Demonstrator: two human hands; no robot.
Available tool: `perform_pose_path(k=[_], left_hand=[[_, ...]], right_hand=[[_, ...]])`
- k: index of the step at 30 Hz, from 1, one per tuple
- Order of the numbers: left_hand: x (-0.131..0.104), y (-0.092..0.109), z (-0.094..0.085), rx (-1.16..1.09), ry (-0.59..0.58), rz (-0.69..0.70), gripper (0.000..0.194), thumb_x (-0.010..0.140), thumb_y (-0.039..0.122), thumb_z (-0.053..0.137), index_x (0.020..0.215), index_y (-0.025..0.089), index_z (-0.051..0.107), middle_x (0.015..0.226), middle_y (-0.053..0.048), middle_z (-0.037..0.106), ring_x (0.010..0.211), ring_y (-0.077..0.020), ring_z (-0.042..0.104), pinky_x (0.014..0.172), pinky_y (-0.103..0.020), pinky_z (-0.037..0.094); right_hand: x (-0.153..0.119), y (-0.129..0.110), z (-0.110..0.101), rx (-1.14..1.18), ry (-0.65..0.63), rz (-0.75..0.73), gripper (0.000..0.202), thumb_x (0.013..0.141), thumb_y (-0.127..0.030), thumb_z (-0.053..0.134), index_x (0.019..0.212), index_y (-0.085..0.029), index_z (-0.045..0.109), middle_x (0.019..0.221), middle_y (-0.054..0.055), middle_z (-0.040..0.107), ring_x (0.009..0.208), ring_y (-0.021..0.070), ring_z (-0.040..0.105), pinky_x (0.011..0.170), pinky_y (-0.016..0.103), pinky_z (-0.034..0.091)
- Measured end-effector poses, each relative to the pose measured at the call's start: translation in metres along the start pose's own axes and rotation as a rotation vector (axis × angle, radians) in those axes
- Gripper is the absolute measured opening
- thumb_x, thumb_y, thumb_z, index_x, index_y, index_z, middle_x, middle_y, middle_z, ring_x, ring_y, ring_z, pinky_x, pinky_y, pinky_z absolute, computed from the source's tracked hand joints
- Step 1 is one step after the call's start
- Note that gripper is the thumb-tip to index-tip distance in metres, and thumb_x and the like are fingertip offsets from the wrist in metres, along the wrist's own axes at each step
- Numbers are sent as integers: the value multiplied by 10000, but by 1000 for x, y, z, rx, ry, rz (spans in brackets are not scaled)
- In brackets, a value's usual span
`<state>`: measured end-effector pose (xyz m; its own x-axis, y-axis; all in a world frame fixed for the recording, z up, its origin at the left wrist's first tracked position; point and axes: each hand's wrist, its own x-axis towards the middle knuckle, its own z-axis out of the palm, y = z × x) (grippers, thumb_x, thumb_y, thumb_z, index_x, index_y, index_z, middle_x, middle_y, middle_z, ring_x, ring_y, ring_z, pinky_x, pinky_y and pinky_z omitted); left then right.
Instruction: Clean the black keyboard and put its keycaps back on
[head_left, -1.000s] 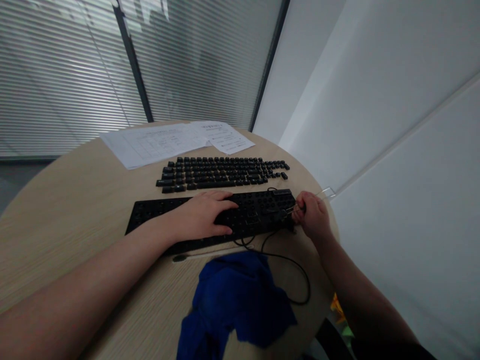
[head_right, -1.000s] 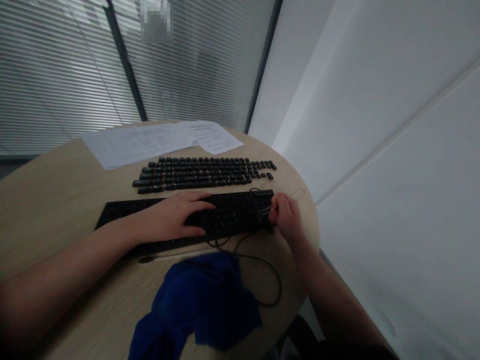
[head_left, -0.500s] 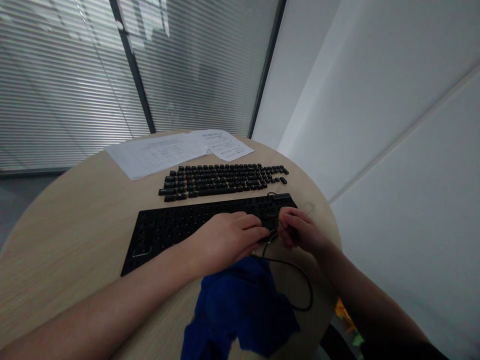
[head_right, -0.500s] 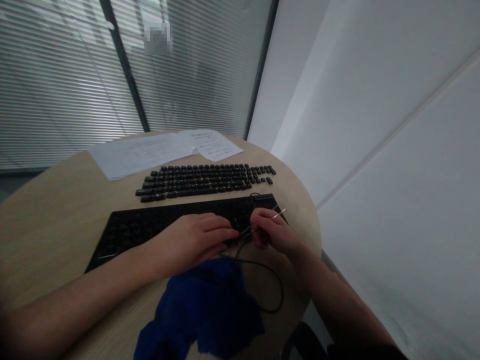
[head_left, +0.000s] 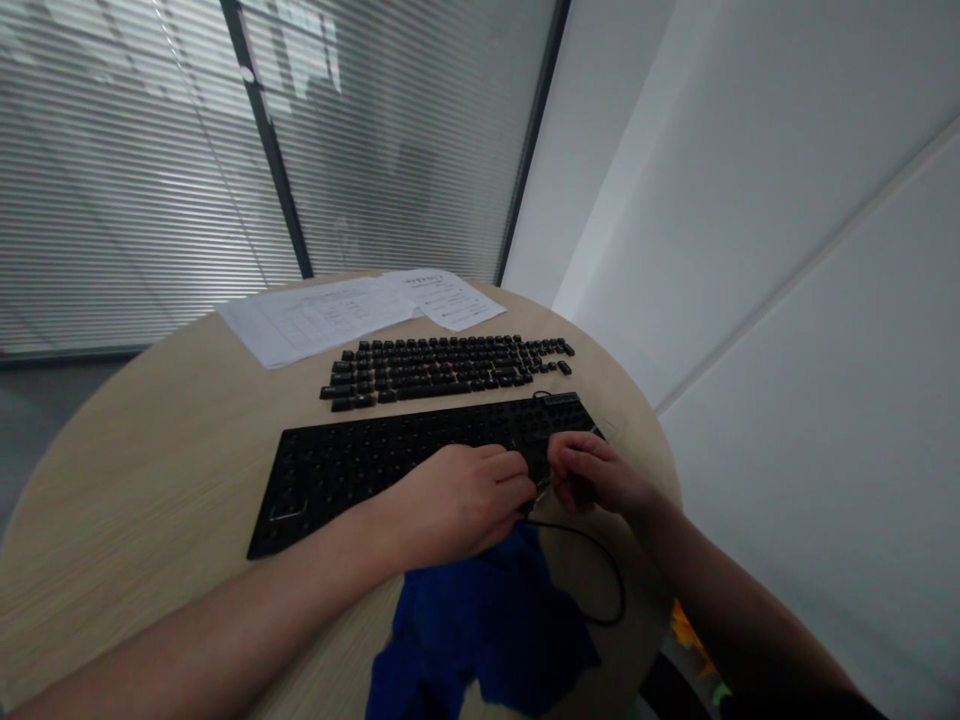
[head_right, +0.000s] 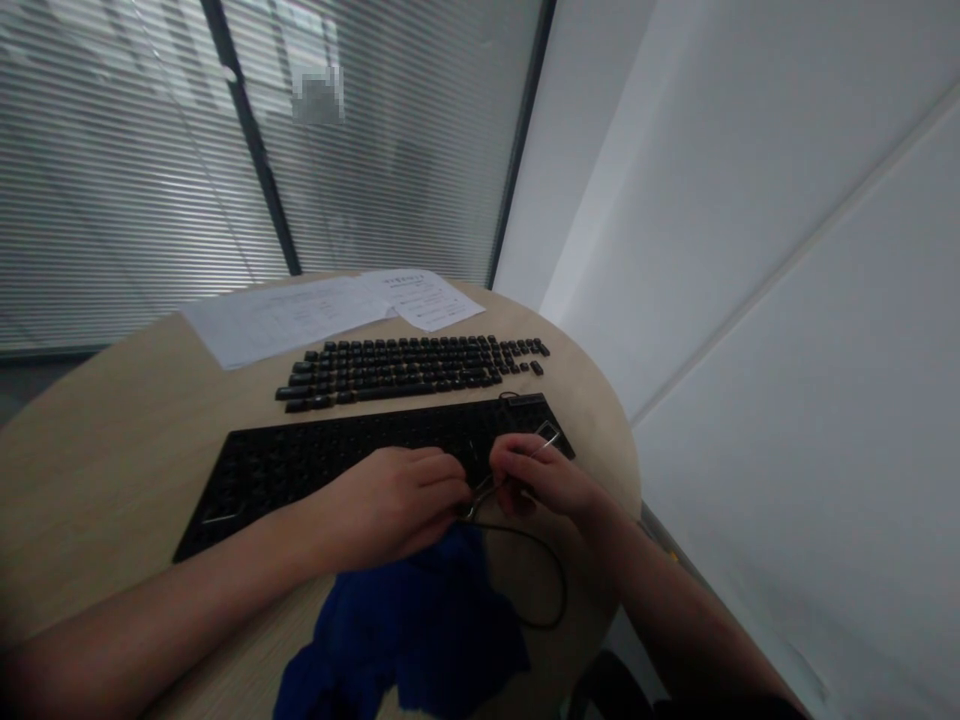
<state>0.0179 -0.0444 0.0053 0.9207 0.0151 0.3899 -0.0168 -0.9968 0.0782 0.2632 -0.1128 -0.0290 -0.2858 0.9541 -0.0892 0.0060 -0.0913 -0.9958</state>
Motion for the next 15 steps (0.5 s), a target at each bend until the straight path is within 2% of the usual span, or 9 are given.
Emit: perform_pose_path(k=[6,11,13,15], left_hand=[[-4,1,-6,-32,37,-36,122,910,200,567,1011,182,633,990,-57,678,866,-198,659,735,-309,565],[-9,-6,-14,-25,174,-28,148,936,195,533,1041,180,635,985,-52,677,838,-187,668,703,-294,558],[-11,-11,-15,-22,220,-38,139,941,193,533,1031,180,637,973,-52,678,836,-184,672,700,-286,557],[-13,-17,-16,-23,255,-62,140,938,187,542,1037,179,641,973,-53,682,834,-180,677,704,-280,558]], right_hand=[[3,9,-10,42,27,-87,533,905,-707,592,743,-203,529,504,-35,534,366,93,432,357,191,292],[5,7,-22,96,112,-183,741,953,-814,328,608,-206,572,419,-42,378,340,99,308,355,234,270],[4,-6,-25,-35,183,-274,786,979,-789,288,609,-193,643,493,7,474,420,124,421,404,258,346],[3,-24,-26,-232,225,-347,741,1002,-742,331,749,-184,748,667,58,615,614,160,576,553,288,471]])
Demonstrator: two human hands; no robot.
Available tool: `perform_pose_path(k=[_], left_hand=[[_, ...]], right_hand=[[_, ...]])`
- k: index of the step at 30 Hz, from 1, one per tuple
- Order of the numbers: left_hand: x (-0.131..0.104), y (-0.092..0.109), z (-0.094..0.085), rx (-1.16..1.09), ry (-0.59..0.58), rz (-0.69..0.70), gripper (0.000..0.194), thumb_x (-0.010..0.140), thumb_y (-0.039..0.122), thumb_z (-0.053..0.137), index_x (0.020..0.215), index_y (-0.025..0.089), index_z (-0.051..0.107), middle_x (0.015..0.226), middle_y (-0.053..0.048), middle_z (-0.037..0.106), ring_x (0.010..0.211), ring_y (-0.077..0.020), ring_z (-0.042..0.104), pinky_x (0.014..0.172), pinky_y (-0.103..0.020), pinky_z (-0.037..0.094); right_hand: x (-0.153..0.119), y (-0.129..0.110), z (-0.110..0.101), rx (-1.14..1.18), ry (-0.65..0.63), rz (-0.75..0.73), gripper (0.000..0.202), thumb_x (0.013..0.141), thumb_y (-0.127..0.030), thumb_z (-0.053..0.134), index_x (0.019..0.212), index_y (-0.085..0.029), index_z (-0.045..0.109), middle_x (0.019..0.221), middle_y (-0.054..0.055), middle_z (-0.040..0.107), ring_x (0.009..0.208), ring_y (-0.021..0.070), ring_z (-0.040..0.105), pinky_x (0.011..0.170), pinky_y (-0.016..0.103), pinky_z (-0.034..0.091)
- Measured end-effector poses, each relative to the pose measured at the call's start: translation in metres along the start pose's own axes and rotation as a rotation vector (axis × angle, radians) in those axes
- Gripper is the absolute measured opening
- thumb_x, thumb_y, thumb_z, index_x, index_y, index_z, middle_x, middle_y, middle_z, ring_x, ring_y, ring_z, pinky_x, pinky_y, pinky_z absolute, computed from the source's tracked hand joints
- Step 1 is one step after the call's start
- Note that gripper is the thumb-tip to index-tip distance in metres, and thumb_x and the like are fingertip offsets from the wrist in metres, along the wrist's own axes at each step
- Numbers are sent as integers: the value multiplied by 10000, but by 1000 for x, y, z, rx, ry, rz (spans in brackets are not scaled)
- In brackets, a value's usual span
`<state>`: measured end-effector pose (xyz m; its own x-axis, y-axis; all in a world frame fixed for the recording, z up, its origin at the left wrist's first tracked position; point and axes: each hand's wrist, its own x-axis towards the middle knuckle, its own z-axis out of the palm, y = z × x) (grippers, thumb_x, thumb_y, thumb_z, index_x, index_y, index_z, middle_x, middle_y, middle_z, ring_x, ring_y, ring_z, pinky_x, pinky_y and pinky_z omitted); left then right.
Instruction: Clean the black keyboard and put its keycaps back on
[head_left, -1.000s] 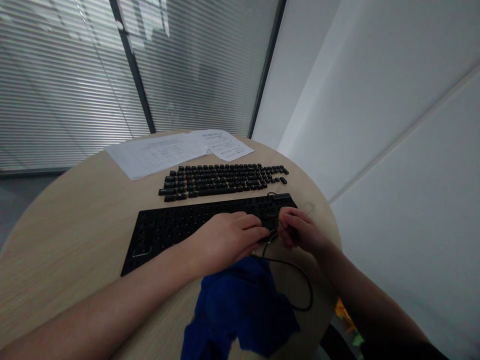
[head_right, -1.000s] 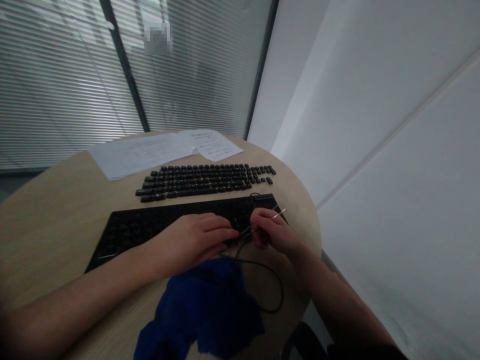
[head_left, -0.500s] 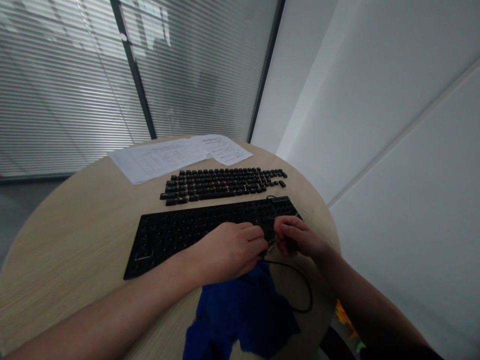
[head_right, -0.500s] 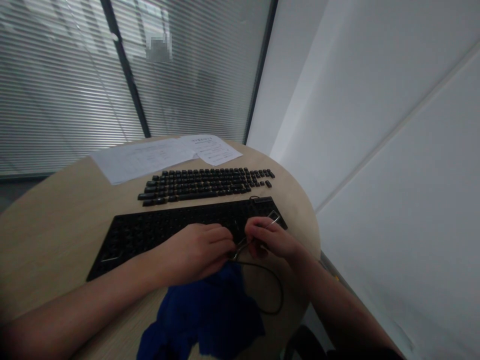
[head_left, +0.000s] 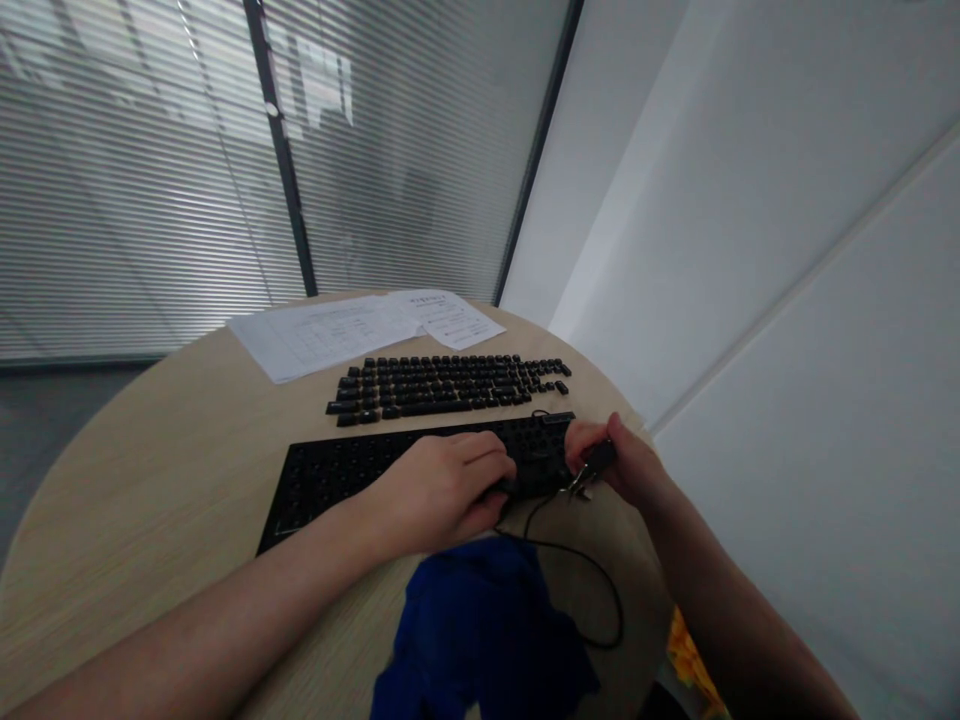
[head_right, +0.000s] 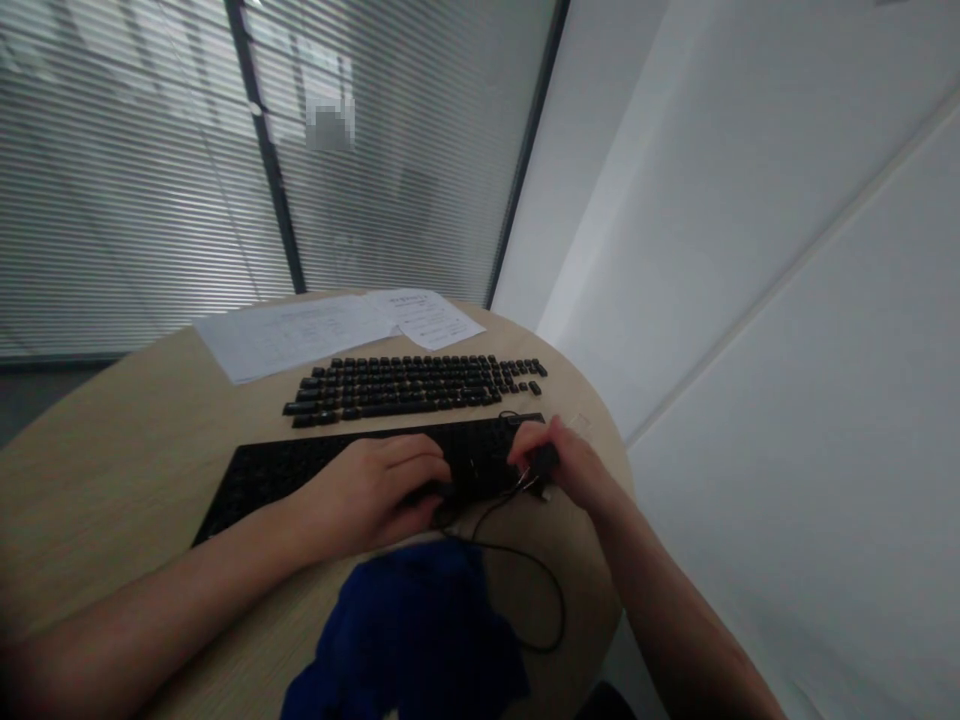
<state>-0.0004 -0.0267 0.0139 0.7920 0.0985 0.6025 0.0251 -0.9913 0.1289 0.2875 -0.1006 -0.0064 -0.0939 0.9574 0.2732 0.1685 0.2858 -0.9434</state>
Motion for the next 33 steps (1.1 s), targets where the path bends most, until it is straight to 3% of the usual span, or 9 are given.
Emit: perform_pose_path(k=[2,5,9,12,19,26,29,33], left_hand=[[-2,-6,-2,4,33,-31,147,934,184,554,1050,175,645,972,-54,685,822,-177,680,709,-280,561],[-4,-12,-7,24,64,-80,140,937,183,563,1046,170,649,951,-51,683,804,-171,676,698,-274,558],[-4,-14,-13,57,106,-123,129,941,194,572,1040,175,653,946,-51,685,781,-158,670,644,-251,540],[-5,-15,-14,86,129,-105,127,948,194,572,1044,176,653,968,-52,696,802,-157,681,667,-251,551],[-3,-17,-2,170,95,-40,138,975,224,557,1037,182,673,962,-47,701,815,-166,679,699,-270,557],[-3,-18,2,206,115,2,127,1006,237,549,1045,185,658,959,-46,707,790,-164,675,671,-269,541],[-5,-18,2,226,131,-36,223,1012,264,554,1203,170,621,1000,-62,719,832,-182,699,703,-279,559],[-6,-23,1,265,7,-229,373,999,313,560,1347,182,579,1017,-70,734,821,-206,720,683,-299,566]], right_hand=[[9,-18,-1,-160,-42,-5,613,1020,-679,405,1006,-193,778,832,68,682,766,174,632,691,305,517],[29,-40,6,-322,-206,42,474,1050,-560,451,1241,-207,703,799,17,652,676,138,589,644,275,484],[60,-49,27,-514,-393,-60,339,1006,-453,579,1160,-198,740,784,2,659,709,138,577,676,265,464],[74,-44,38,-504,-456,-91,330,950,-449,659,1137,-194,754,795,-6,669,707,134,568,653,252,442],[70,-24,35,-380,-488,-18,315,895,-424,727,1069,-165,767,819,2,709,736,145,615,692,260,475],[65,-20,39,-266,-518,1,256,877,-386,749,1039,-187,751,898,11,744,806,157,662,757,284,516],[67,-19,30,-292,-453,4,270,844,-394,773,1021,-192,748,856,4,724,754,146,636,709,275,502],[81,-1,-12,-503,-105,4,284,855,-407,734,1036,-190,751,825,15,701,697,141,584,657,280,460]])
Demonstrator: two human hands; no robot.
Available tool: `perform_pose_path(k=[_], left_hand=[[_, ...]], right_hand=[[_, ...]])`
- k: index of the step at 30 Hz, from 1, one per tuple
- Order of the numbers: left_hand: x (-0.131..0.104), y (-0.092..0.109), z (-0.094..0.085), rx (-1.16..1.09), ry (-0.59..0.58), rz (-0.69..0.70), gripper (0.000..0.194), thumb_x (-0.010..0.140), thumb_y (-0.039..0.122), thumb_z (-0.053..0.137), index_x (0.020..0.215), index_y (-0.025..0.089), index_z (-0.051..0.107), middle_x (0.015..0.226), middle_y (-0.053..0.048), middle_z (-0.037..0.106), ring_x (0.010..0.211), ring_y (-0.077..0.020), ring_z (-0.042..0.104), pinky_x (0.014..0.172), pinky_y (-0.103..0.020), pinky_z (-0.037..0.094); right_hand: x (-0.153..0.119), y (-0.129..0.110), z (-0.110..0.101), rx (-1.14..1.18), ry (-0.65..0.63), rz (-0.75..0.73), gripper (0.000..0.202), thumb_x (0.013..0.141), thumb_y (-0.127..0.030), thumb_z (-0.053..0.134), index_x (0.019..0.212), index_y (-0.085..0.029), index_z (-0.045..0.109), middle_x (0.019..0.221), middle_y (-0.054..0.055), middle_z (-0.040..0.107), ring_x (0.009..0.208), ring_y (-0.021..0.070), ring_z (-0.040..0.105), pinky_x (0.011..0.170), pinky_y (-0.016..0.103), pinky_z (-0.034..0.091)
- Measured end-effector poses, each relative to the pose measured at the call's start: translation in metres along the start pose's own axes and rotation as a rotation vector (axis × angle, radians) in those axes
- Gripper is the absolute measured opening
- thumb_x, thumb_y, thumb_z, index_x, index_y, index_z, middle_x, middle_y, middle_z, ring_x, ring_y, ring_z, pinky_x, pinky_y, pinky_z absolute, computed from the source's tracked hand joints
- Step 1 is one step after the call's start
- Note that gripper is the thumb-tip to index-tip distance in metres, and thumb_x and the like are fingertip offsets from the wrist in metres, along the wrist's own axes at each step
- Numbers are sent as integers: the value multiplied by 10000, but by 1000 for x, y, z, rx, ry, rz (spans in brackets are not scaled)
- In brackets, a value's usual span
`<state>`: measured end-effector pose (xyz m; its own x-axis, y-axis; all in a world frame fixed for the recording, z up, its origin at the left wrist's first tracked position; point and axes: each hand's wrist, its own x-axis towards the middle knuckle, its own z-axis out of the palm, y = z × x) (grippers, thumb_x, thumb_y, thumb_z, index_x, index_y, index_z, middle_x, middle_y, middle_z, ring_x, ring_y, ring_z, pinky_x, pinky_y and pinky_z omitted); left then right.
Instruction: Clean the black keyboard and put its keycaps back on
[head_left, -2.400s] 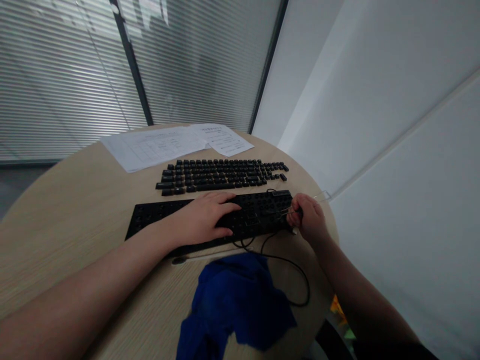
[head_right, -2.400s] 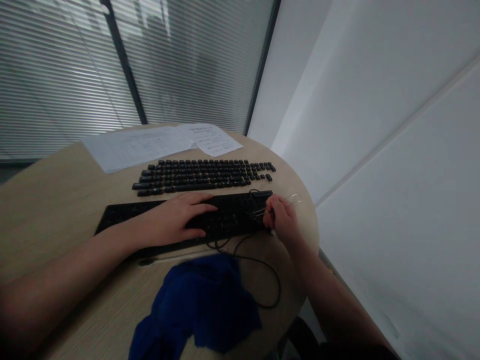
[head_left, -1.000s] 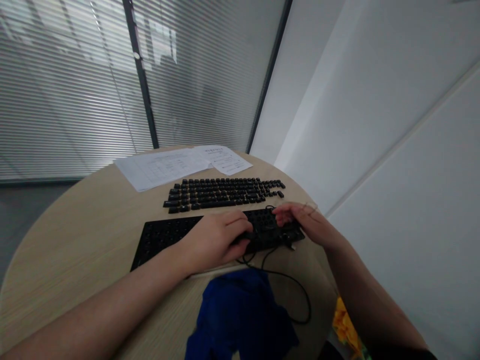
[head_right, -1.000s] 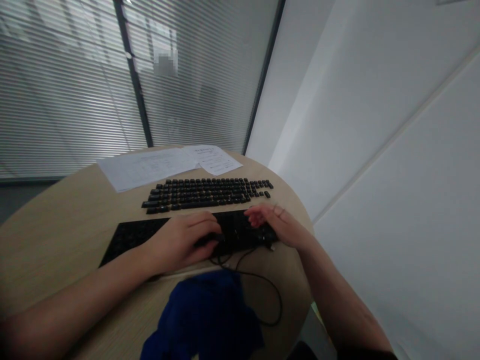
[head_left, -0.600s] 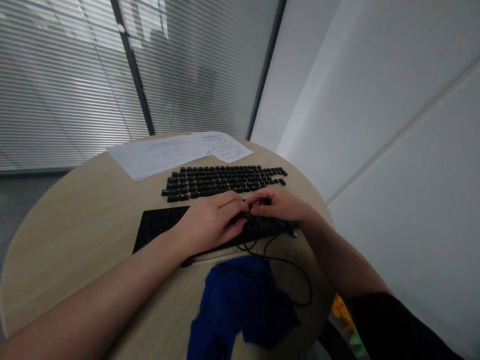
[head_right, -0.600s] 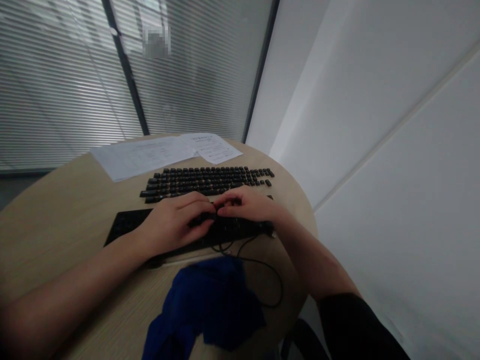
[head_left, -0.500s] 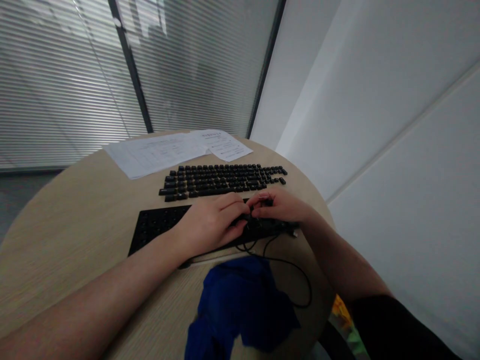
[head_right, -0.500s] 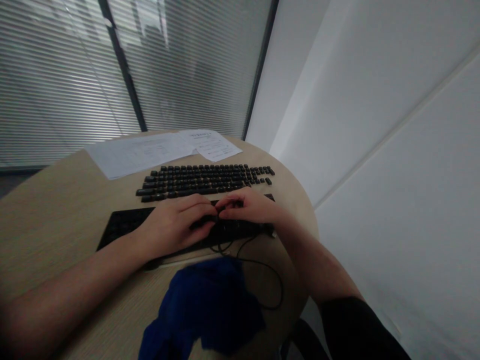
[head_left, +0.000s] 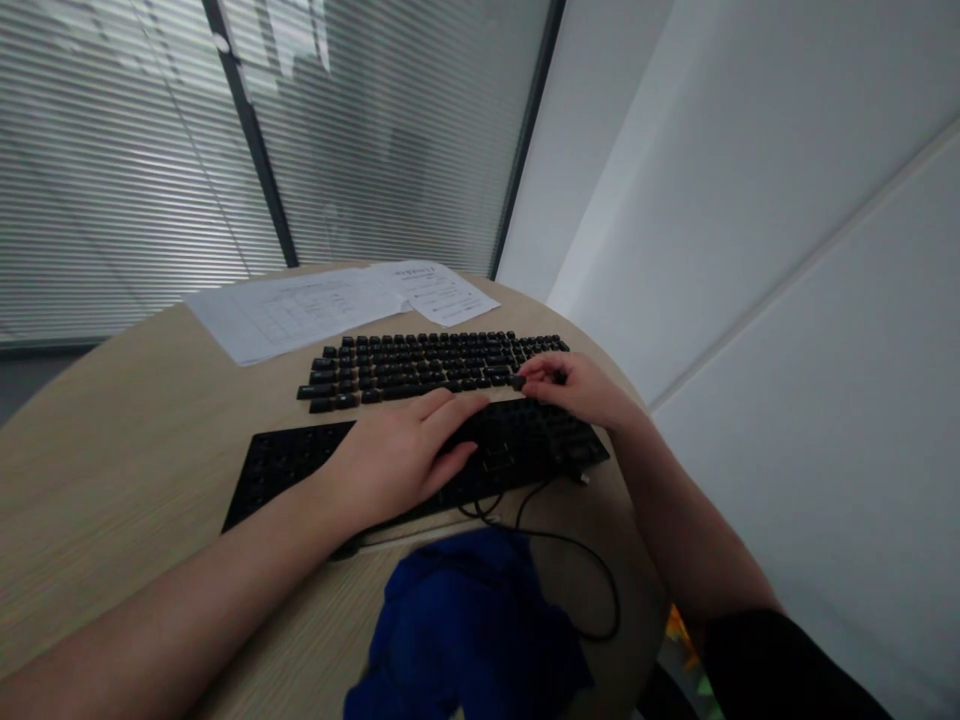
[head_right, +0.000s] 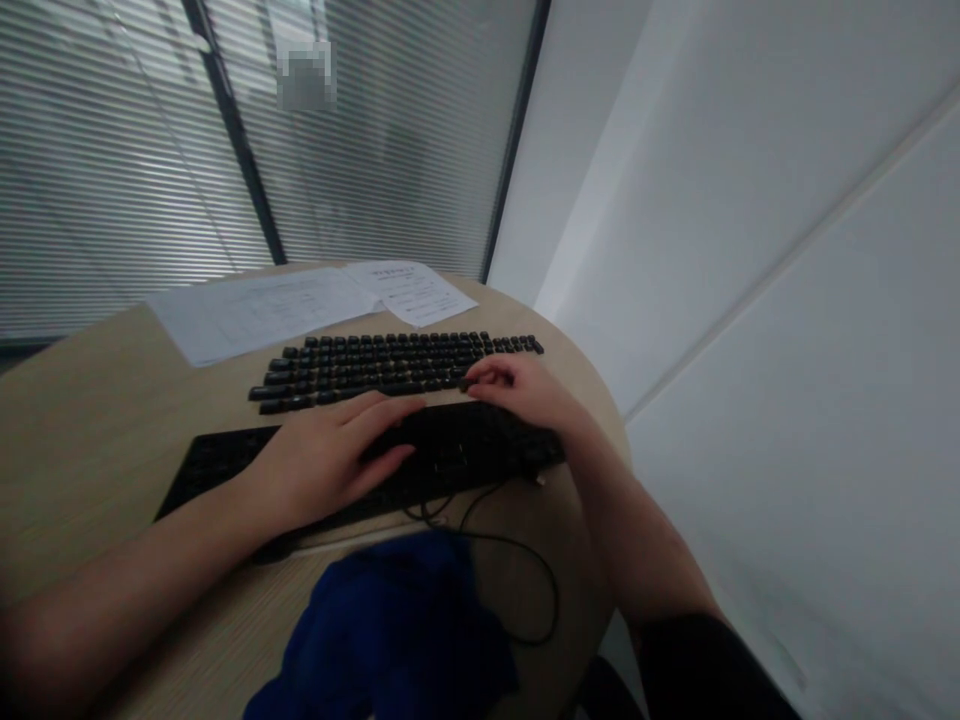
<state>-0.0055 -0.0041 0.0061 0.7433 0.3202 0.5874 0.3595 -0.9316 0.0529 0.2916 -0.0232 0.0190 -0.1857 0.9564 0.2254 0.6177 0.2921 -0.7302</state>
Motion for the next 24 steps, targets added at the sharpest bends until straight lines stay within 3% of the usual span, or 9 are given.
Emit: perform_pose_path(k=[4,9,15,24], left_hand=[[1,-11,2,31,-218,-147,376,979,312,560,1326,180,619,965,-71,758,830,-239,742,707,-331,577],[-1,-16,7,20,-292,-222,523,950,319,590,1440,143,543,908,-76,772,847,-275,755,770,-377,587],[-1,-12,6,52,-386,-225,550,960,316,598,1478,153,513,865,-63,768,777,-258,749,758,-366,579],[-3,-18,8,-15,-305,-183,533,951,301,596,1461,163,525,856,-45,757,791,-235,747,791,-345,578]], right_hand=[[16,57,-29,-228,277,141,277,847,-368,714,1017,-154,757,789,31,685,692,160,564,673,305,438],[27,103,-29,-351,254,250,261,837,-340,723,1009,-151,775,768,26,677,693,161,563,666,296,412],[31,114,-13,-403,149,242,244,853,-301,729,1025,-141,792,813,58,722,721,163,598,696,296,426],[32,114,-12,-434,120,266,296,864,-300,722,1098,-141,808,765,48,712,678,152,581,692,301,428]])
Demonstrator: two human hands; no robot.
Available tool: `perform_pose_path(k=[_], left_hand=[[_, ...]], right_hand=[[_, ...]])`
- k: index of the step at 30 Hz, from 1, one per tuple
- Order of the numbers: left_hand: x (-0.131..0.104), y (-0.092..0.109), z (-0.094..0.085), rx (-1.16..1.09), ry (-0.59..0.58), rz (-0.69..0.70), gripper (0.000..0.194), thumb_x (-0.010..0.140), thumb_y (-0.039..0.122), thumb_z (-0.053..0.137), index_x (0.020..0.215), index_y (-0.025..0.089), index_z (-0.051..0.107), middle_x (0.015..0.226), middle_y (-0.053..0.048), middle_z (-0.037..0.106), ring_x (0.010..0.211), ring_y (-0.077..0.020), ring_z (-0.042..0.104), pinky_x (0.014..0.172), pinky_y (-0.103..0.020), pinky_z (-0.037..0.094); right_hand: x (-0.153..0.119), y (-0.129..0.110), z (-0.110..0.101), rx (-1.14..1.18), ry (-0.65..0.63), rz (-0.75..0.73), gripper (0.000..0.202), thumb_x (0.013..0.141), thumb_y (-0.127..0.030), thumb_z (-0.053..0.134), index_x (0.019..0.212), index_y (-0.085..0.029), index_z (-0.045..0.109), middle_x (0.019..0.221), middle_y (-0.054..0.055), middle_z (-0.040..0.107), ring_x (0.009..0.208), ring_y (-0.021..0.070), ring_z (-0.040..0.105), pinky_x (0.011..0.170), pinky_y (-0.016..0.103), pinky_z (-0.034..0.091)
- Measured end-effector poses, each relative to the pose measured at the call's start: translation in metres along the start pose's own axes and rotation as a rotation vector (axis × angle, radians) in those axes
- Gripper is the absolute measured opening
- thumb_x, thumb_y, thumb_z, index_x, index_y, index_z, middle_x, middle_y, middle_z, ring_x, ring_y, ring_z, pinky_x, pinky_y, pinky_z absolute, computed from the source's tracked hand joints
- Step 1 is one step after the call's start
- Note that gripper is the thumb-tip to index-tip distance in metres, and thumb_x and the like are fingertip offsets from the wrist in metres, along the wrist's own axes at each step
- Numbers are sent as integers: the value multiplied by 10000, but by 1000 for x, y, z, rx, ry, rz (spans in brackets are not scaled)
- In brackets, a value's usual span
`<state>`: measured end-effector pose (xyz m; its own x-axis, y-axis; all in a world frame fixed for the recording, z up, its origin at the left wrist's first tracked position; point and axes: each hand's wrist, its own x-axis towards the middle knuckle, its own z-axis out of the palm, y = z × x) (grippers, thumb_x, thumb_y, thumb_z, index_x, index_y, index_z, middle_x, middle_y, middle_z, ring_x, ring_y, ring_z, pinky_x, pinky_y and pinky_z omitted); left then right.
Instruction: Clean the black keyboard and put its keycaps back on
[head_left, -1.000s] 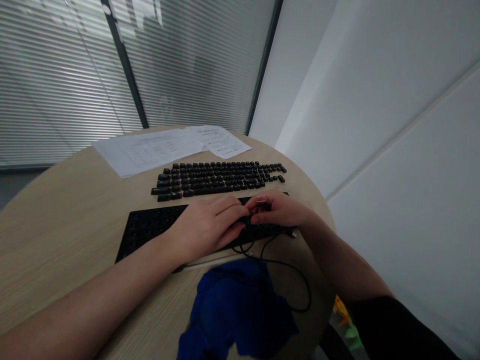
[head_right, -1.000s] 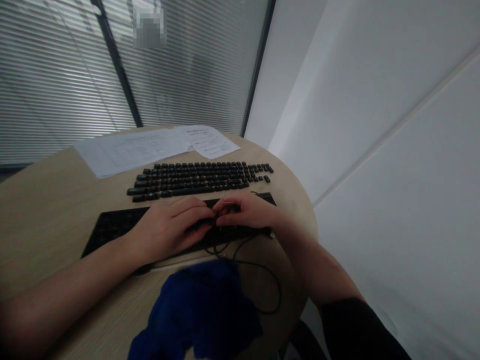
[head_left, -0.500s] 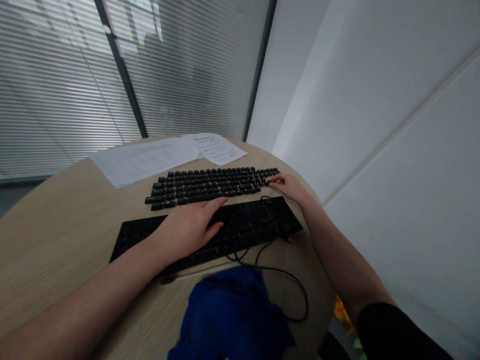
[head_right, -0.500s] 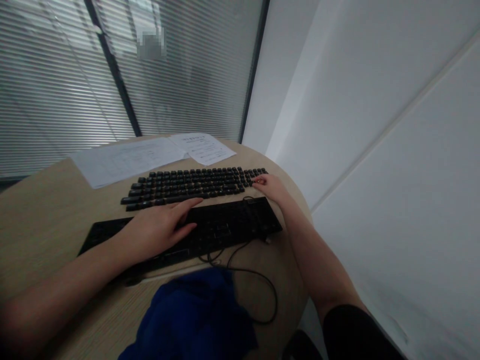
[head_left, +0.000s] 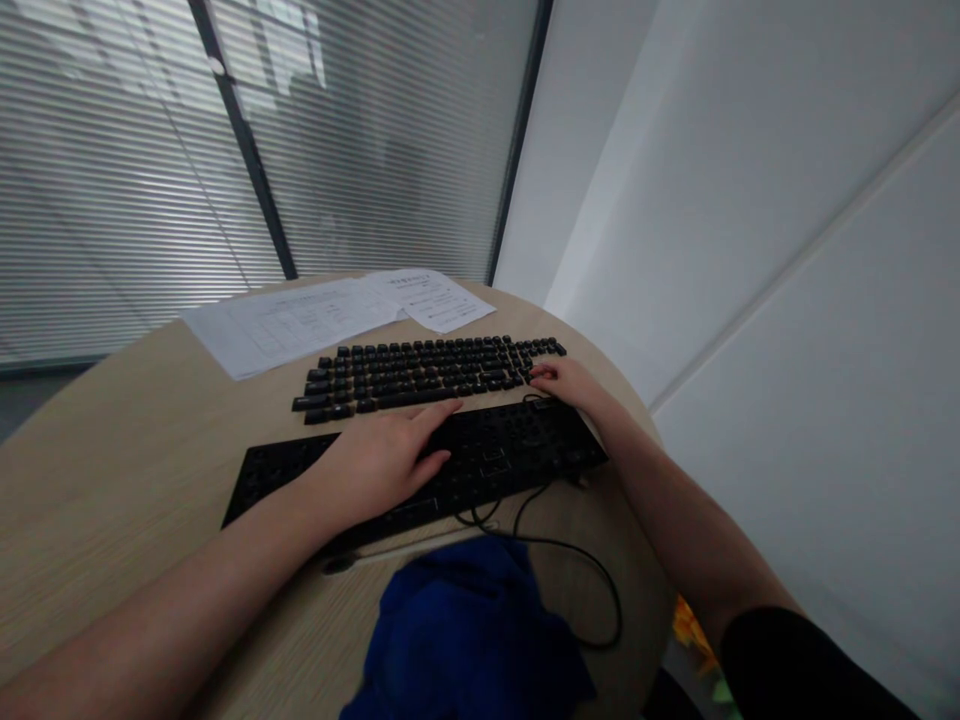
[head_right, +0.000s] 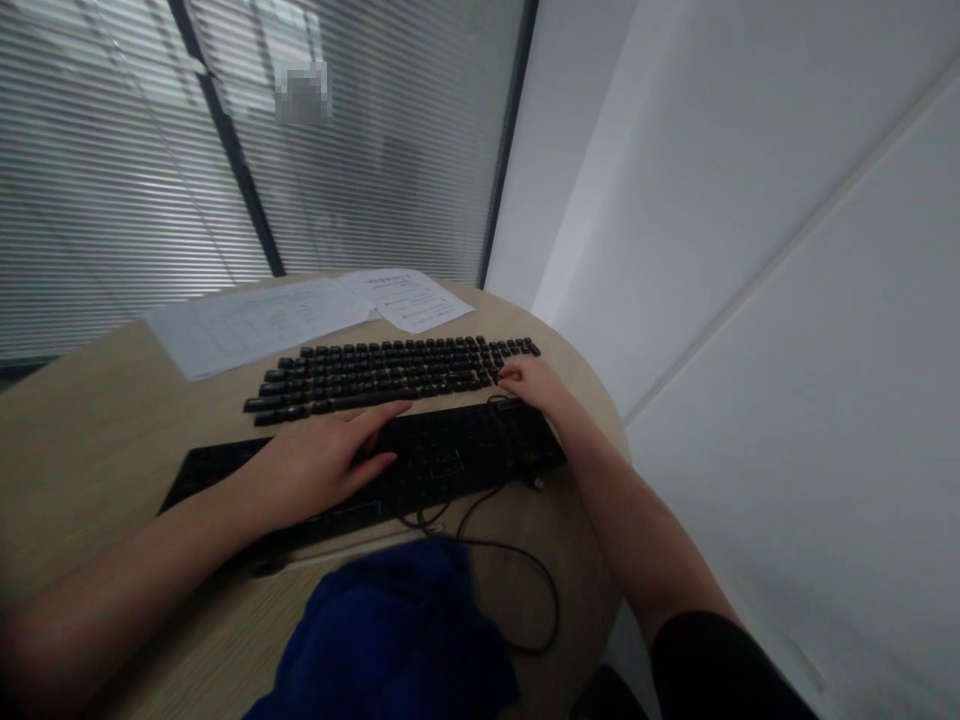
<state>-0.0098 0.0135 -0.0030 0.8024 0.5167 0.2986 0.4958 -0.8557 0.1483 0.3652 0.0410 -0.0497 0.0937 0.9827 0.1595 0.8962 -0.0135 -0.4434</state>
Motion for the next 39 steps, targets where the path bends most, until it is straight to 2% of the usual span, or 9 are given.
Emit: perform_pose_path(k=[10,15,20,22,24,28,33,36,39], left_hand=[[0,1,-1,-19,0,2,528,949,300,598,1456,169,536,876,-57,764,789,-251,750,746,-355,579],[1,-2,0,-24,9,38,430,950,295,589,1365,190,627,1128,-115,774,931,-277,759,776,-383,592],[3,-3,-1,1,-56,53,303,959,285,572,1208,204,724,1070,-88,776,916,-279,754,766,-394,596],[4,-3,-2,7,-72,55,279,955,273,575,1169,201,738,1032,-80,775,906,-271,750,771,-386,594],[4,-3,-2,11,-69,62,260,951,267,576,1138,205,746,1018,-75,772,911,-262,744,780,-376,592],[3,-4,-1,1,-27,80,225,928,257,601,1080,220,762,987,-75,758,918,-252,723,802,-374,590],[4,-5,-3,-14,-16,104,194,906,243,640,1045,212,771,974,-80,740,942,-268,691,832,-396,575],[5,-6,-2,-11,-3,130,192,910,256,653,1051,206,774,968,-80,734,950,-266,676,884,-417,560],[5,-8,2,4,-10,148,227,917,278,667,1105,199,766,1041,-92,731,1005,-274,665,942,-442,545]], right_hand=[[-1,-1,-4,-35,8,-6,302,870,-327,714,1103,-161,811,777,51,719,694,172,600,686,309,423],[-12,-10,-21,-20,238,10,339,965,-425,573,1003,-191,815,800,70,747,736,205,634,712,328,448],[-25,-28,-37,416,465,60,658,989,-665,361,1077,-149,760,879,106,738,720,203,644,706,334,522],[-36,-38,-47,613,458,32,726,973,-729,301,1007,-161,752,892,114,730,759,212,664,732,347,550],[-51,-51,-57,722,403,-7,747,959,-770,270,921,-191,740,755,84,686,712,212,650,733,363,562],[-90,-75,-66,823,214,3,699,940,-808,315,892,-225,699,443,-34,414,453,184,496,616,382,552],[-129,-72,-52,936,117,102,534,897,-758,535,898,-230,616,514,-16,575,426,178,562,451,306,458],[-140,-59,-41,1004,118,75,487,859,-722,637,913,-243,571,519,-45,573,437,166,568,447,283,450],[-143,-50,-29,1006,78,49,432,814,-591,768,973,-251,554,571,-74,582,477,152,579,481,276,469]])
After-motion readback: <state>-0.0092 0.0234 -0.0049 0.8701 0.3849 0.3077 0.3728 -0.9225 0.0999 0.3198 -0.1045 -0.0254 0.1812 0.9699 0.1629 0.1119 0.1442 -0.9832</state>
